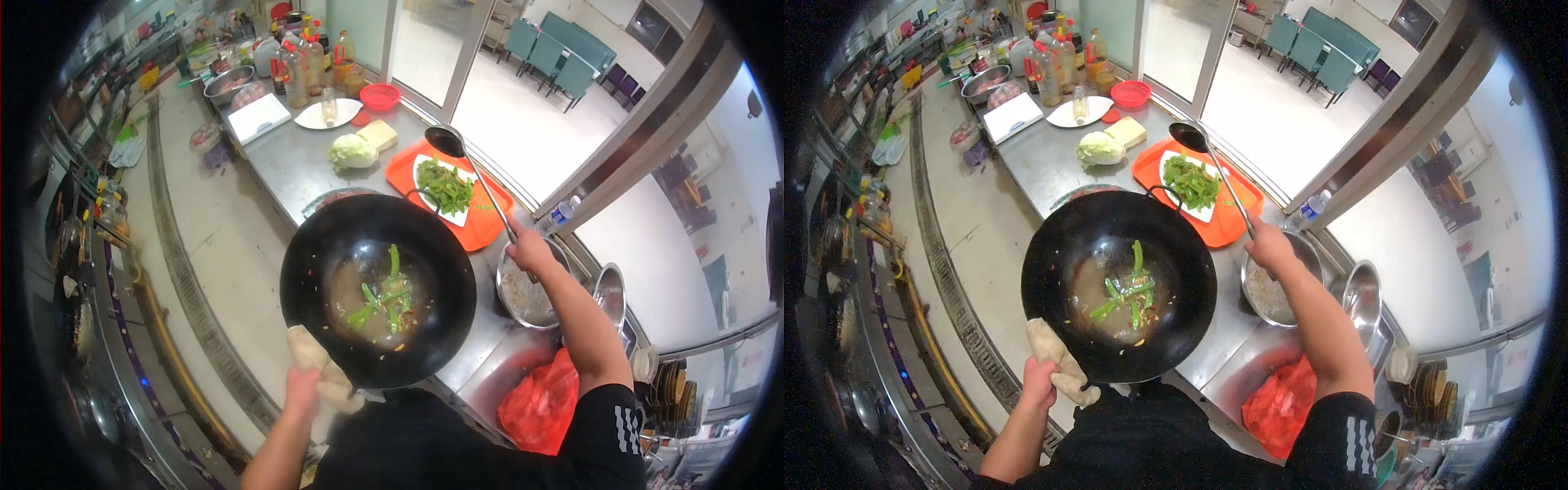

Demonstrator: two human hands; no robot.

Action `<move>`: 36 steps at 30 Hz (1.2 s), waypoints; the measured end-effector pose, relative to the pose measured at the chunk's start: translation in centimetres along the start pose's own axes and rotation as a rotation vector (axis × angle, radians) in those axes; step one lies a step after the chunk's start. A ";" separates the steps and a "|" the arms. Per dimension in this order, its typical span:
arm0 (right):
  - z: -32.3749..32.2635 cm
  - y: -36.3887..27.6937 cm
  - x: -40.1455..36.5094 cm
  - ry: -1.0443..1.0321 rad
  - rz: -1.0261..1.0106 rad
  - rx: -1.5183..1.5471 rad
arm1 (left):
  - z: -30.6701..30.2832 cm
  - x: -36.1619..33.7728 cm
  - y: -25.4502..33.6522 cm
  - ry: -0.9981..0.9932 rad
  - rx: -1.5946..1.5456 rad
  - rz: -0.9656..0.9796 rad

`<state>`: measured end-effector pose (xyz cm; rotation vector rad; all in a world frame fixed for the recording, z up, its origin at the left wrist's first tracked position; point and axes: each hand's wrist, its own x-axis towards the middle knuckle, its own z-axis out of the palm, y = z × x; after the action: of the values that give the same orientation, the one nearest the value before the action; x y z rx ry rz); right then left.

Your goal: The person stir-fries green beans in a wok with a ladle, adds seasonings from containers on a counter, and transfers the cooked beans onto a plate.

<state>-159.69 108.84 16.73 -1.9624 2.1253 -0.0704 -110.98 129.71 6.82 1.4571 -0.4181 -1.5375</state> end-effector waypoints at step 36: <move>4.4 -7.7 -25.7 -0.260 0.037 -0.212 | 4.7 3.6 1.4 -0.142 0.019 0.120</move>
<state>-149.59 134.04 17.83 -1.9181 2.0657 0.4101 -114.12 124.50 6.92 1.3174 -0.5957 -1.5481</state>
